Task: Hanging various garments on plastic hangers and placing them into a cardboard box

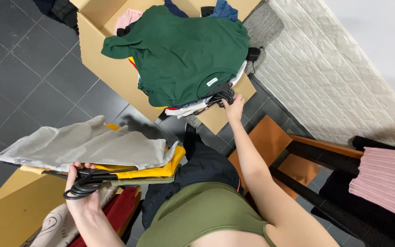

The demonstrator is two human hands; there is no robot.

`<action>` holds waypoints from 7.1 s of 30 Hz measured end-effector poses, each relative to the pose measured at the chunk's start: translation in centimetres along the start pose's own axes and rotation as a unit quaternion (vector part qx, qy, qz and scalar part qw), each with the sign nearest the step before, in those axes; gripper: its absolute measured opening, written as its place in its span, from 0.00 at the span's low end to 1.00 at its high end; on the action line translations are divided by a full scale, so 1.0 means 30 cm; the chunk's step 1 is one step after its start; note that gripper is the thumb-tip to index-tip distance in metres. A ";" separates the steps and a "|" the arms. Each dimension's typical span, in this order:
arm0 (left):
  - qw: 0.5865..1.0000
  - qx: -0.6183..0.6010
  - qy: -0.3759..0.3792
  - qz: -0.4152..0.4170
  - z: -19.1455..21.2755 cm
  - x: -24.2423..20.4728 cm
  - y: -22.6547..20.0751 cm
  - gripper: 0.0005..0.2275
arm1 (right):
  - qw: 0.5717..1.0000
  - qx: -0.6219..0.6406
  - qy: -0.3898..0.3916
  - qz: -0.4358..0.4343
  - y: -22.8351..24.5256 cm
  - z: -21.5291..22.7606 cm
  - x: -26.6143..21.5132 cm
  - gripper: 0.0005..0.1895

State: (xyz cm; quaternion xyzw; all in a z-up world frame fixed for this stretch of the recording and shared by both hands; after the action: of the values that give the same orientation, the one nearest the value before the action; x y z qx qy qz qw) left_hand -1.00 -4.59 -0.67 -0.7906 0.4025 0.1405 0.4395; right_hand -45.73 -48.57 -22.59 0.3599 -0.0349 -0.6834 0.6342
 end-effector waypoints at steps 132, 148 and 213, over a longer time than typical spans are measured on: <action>0.992 -0.015 0.035 -0.120 -0.094 -0.087 -0.223 0.18 | 0.714 0.045 0.345 0.607 1.620 -0.072 -1.454 0.13; 0.995 -0.049 -0.073 -0.041 0.069 -0.072 -0.183 0.06 | 0.917 0.270 0.208 0.208 0.580 -0.172 -0.397 0.12; 0.991 -0.039 0.021 -0.124 -0.097 -0.007 -0.095 0.20 | 0.643 0.094 0.469 0.599 1.666 -0.048 -1.355 0.07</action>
State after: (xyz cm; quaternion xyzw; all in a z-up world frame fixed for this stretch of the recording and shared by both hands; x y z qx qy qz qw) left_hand 0.64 -6.01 2.80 -0.8537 0.3051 0.0836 0.4137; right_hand -5.46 -21.38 19.74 0.5901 -0.0047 0.1124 0.7994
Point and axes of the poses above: each hand's wrist, its own x-axis towards the middle knuckle, its own z-axis out of the back of the hand, y = z × x, the point moved 5 cm from there along x, towards the middle knuckle, and after that the axes turned 11 degrees about y, right-handed, at the moved point
